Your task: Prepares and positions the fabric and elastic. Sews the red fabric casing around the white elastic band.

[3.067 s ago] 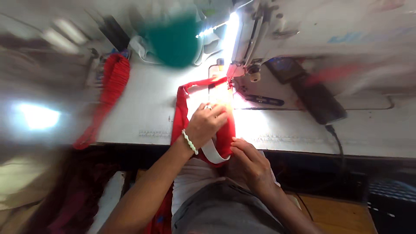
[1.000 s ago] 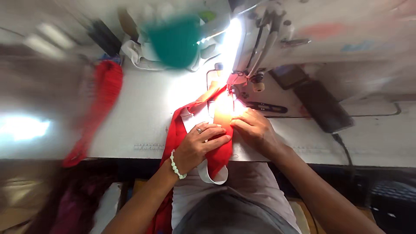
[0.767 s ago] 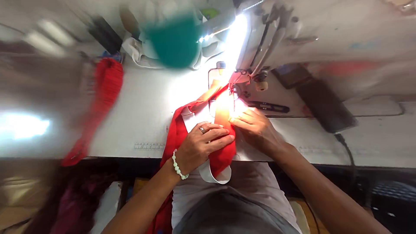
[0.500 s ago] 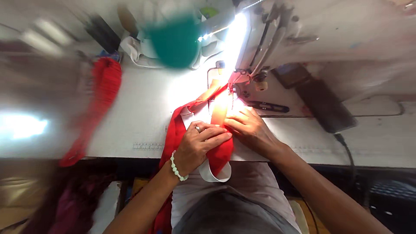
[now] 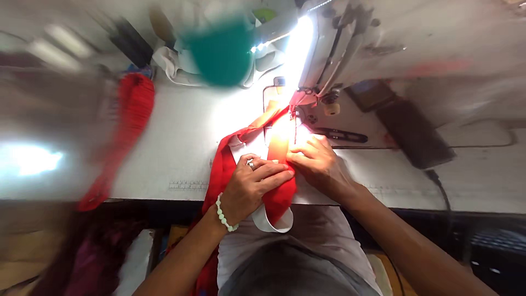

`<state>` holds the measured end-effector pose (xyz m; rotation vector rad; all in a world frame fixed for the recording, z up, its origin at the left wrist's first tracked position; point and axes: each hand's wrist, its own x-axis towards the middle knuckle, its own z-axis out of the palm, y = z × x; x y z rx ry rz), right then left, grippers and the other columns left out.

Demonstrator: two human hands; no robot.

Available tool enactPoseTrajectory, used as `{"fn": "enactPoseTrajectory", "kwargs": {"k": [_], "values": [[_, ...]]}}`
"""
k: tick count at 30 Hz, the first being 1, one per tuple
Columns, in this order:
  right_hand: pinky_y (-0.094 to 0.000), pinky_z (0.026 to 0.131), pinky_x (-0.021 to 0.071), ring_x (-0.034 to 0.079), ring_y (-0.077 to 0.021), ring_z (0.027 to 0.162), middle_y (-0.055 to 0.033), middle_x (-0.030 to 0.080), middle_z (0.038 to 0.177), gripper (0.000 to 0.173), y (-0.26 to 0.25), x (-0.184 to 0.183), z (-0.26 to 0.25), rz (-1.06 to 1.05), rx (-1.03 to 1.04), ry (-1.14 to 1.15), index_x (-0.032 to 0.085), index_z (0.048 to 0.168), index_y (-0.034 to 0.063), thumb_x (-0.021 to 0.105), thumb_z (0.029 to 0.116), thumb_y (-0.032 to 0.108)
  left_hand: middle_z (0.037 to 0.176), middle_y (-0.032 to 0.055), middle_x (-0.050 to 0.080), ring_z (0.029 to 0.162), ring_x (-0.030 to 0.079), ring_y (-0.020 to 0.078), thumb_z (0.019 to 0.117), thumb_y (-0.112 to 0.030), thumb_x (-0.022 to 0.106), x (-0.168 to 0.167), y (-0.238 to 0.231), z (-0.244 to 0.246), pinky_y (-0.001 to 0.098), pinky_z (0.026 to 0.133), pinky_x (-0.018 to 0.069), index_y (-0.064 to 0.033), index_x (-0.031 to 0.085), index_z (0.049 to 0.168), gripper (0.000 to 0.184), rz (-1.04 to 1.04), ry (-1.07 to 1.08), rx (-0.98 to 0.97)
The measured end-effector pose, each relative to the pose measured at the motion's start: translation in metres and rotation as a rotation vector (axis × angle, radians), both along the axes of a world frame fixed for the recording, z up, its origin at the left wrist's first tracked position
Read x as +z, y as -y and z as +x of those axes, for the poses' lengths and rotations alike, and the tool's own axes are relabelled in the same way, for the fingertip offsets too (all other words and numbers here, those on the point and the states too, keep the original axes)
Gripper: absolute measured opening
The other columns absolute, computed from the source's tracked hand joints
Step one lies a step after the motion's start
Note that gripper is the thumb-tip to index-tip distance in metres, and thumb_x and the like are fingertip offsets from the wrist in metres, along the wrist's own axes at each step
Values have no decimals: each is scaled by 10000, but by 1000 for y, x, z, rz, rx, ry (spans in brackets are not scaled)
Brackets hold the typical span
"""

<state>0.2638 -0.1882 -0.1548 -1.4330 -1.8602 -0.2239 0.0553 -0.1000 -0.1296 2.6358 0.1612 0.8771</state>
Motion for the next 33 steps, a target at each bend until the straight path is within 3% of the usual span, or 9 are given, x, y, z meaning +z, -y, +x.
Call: {"fn": "enactPoseTrajectory", "kwargs": {"k": [5,8,10,13,16,24,30,33], "values": [[-433,818,498,666,-277,918,-87,729,981,207,9,0,-1,-96,-4,77,753,950,113,560,975,41,1171,51,753,1089,693,179,997,-28,512,3,-1,4,404,1015,463,-150,764,1147,317,1,-123,-76],[-445,878,494,668,-276,949,-88,728,998,214,16,1,-1,-112,-28,103,737,945,108,543,976,24,1203,90,737,1118,708,230,866,50,560,34,-9,5,520,1032,486,-86,711,1212,402,-134,-376,-181],[-457,905,491,673,-281,965,-93,736,1008,225,19,1,-2,-113,-45,107,755,965,107,548,969,19,1104,106,734,1046,709,245,822,33,595,49,-20,12,526,1037,481,-31,678,1191,384,-170,-437,-183],[-468,881,495,676,-293,967,-112,731,1003,204,22,0,-8,-106,-75,110,732,944,96,548,962,10,1196,84,730,1198,663,243,920,-67,543,31,-29,33,502,1094,446,-49,730,1150,297,-36,-364,-99],[-476,939,502,691,-289,999,-99,741,1036,222,28,2,-11,-97,-105,128,731,972,99,535,968,-6,1253,81,724,1247,644,284,1016,-169,499,10,-20,39,520,1058,476,-91,755,1147,298,163,-336,18],[-488,980,483,692,-278,1004,-80,753,1037,244,19,4,-1,-105,-100,140,750,988,98,529,965,-3,1302,61,708,1232,654,273,1003,-135,524,5,-31,42,483,906,541,-169,749,1224,317,268,-360,67],[-589,1018,463,676,-362,1103,-131,749,1087,233,-4,1,21,-136,-41,100,775,1015,69,545,981,82,1360,93,671,1237,647,300,1004,-140,520,11,-62,60,515,904,535,-146,725,1271,336,245,-386,30],[-562,958,490,668,-356,1122,-143,737,1134,233,-16,1,30,-162,-45,101,773,1060,66,555,980,92,1374,93,664,1258,640,293,1024,-150,497,11,-77,67,549,970,508,-149,724,1272,337,236,-359,17]]}}
